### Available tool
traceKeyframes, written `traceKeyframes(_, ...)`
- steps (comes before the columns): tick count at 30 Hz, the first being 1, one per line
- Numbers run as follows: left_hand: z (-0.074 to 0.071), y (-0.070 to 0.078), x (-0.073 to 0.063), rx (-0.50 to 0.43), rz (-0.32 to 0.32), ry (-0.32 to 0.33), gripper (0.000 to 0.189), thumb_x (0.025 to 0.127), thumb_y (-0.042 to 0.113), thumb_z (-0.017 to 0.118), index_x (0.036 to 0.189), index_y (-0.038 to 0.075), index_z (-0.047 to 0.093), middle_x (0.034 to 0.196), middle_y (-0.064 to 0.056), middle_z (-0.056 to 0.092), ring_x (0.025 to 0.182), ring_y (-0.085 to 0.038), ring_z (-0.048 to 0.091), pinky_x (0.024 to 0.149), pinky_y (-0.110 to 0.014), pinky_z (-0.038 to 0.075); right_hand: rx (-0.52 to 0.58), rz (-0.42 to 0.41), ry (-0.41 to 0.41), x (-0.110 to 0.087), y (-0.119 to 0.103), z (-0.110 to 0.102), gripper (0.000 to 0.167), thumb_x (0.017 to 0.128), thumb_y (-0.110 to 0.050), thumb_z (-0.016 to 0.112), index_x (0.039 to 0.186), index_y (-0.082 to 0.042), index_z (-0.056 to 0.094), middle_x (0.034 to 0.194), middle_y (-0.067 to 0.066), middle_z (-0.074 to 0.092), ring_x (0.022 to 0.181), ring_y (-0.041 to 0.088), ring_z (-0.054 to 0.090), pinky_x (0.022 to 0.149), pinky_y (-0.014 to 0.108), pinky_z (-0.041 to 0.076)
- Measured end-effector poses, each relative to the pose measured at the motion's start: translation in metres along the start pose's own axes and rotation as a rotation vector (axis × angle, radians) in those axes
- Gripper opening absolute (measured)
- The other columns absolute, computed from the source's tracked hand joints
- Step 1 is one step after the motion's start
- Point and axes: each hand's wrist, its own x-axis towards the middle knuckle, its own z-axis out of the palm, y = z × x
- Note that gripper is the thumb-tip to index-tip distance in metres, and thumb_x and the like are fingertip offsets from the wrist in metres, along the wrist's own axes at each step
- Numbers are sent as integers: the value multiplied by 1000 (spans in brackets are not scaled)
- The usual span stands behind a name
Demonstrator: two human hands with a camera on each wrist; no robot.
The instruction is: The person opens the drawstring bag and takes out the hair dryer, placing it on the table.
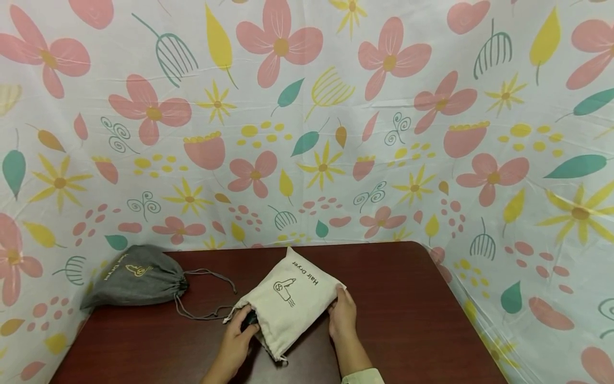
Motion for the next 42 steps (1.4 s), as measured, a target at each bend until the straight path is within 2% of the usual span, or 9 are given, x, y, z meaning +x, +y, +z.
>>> traceKeyframes(3, 0, -1, -1, 5, 20, 21, 62, 95, 8, 61, 151, -5, 39, 152, -28, 39, 140, -42, 38, 105, -40, 46, 11, 2, 11, 1, -1, -1, 54, 110, -32, 41, 151, 2, 37, 104, -11, 64, 93, 2, 62, 83, 23, 52)
traceKeyframes(8, -1, 1, -2, 5, 38, 42, 61, 94, 7, 62, 151, -2, 42, 159, -30, 30, 150, -48, 23, 117, -62, 26, 25, -5, 30, 3, -3, -3, 50, 109, -33, 43, 146, 0, 42, 97, -12, 65, 88, 2, 61, 81, 22, 51)
traceKeyframes(14, -2, 3, -2, 0, 14, 54, 61, 93, 7, 62, 151, -1, 43, 161, -34, 24, 151, -52, 13, 118, -70, 16, 55, -13, 28, 5, -7, -6, 46, 110, -31, 42, 144, -1, 44, 99, -11, 65, 89, 2, 62, 81, 22, 51)
traceKeyframes(19, -2, 2, -2, -4, -1, 50, 60, 94, 7, 61, 151, 3, 45, 161, -30, 27, 152, -51, 14, 117, -71, 15, 59, -6, 24, 6, -10, -8, 43, 110, -30, 41, 143, -3, 45, 96, -11, 65, 86, 2, 61, 80, 21, 49)
traceKeyframes(22, -2, 1, -2, -6, 12, 54, 59, 94, 6, 62, 150, 5, 46, 159, -26, 34, 151, -48, 21, 118, -67, 20, 51, -1, 53, 6, -11, -9, 38, 109, -32, 42, 137, -6, 50, 92, -12, 64, 81, 3, 58, 76, 21, 46)
traceKeyframes(26, -3, 1, -3, -17, 16, 51, 59, 93, 6, 63, 150, 7, 47, 159, -24, 36, 150, -45, 25, 118, -62, 25, 33, 3, 74, 6, -11, -10, 39, 109, -34, 43, 137, -7, 50, 94, -13, 63, 83, 2, 57, 78, 20, 46)
traceKeyframes(32, -6, 0, -2, -37, 3, 30, 57, 95, 8, 62, 150, 15, 48, 162, -20, 34, 153, -44, 21, 117, -68, 20, 42, -14, 58, 8, -13, -14, 42, 109, -33, 41, 141, -5, 47, 100, -13, 63, 92, 1, 58, 85, 21, 48)
traceKeyframes(36, -7, 0, -2, -45, 23, 28, 56, 94, 7, 62, 148, 21, 52, 162, -16, 35, 152, -40, 25, 117, -62, 27, 47, -18, 66, 8, -16, -15, 42, 110, -33, 40, 141, -6, 46, 102, -14, 63, 96, 0, 59, 87, 21, 49)
traceKeyframes(42, -9, 0, -3, -52, 32, 13, 56, 94, 4, 60, 145, 26, 54, 161, -13, 37, 146, -34, 33, 104, -30, 43, 50, -43, 53, 9, -18, -18, 53, 110, -35, 38, 151, -1, 36, 111, -12, 62, 104, -2, 59, 91, 19, 48)
